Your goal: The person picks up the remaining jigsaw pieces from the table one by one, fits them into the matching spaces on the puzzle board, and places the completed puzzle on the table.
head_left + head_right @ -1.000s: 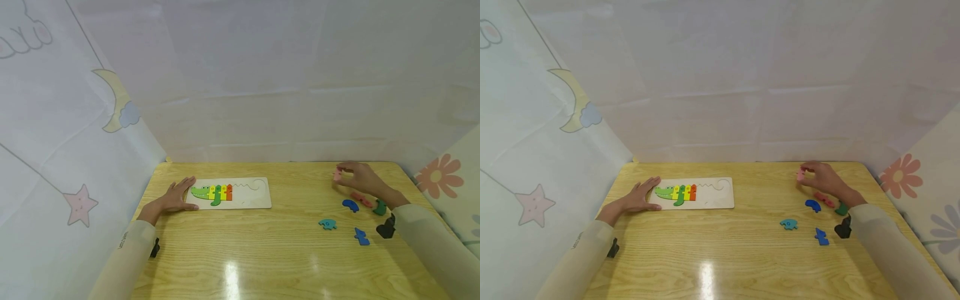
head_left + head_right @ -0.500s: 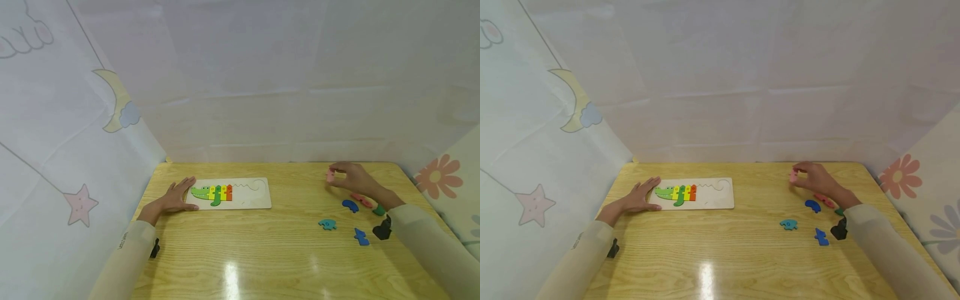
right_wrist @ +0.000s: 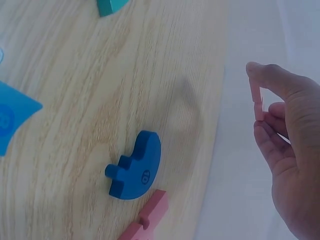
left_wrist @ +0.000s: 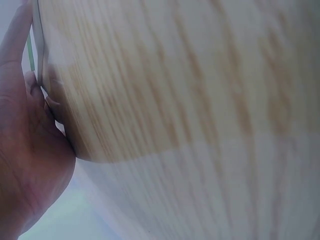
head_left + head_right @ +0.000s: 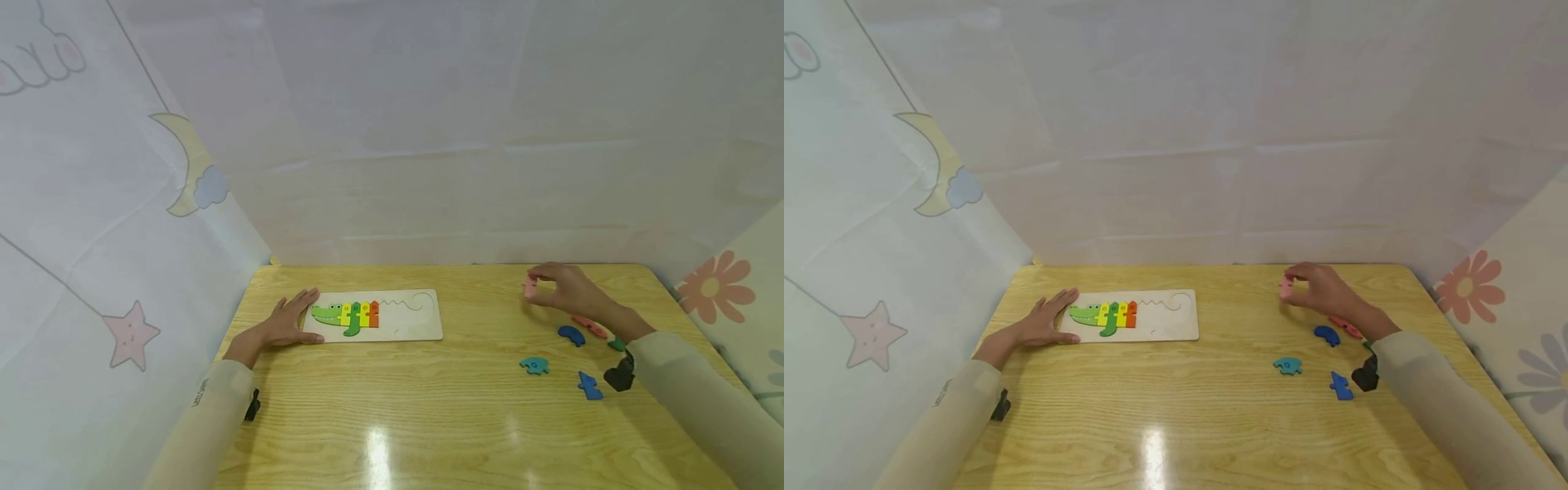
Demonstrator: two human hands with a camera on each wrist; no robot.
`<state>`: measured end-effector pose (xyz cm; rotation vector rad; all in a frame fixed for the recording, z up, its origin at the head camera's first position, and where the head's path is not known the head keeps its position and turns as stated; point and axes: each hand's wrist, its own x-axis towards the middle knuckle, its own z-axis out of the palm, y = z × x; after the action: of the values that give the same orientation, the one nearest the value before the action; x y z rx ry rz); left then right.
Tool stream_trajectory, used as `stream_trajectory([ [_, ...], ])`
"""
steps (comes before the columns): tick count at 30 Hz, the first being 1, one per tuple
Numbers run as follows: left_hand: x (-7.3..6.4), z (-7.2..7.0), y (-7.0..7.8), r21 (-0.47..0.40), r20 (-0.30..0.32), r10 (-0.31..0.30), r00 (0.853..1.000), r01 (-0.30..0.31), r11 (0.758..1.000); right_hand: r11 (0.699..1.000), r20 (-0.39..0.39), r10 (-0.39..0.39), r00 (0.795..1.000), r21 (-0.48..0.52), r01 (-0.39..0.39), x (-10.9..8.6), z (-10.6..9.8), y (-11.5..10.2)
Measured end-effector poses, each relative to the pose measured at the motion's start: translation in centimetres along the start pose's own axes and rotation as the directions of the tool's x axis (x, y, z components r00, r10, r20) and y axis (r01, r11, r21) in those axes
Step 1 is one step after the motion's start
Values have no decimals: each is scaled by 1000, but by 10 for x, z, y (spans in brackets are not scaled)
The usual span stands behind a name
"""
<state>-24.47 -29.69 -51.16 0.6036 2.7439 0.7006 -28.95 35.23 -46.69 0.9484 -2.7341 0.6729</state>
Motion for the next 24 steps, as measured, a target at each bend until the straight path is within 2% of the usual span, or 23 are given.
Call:
stream_trajectory([
  [8,2,1,-1,-1,-2,7,1000,-7,1000,1000,19,6,1000,-9,-5,6,1,-11],
  [15,2,1,-1,-2,-12,10,1000,-10,1000,998,0,-56,998,-15,56,12,4,-17],
  [24,0,1,0,4,-4,-3,1000,3,1000,998,5,-67,998,-18,67,16,7,-25],
])
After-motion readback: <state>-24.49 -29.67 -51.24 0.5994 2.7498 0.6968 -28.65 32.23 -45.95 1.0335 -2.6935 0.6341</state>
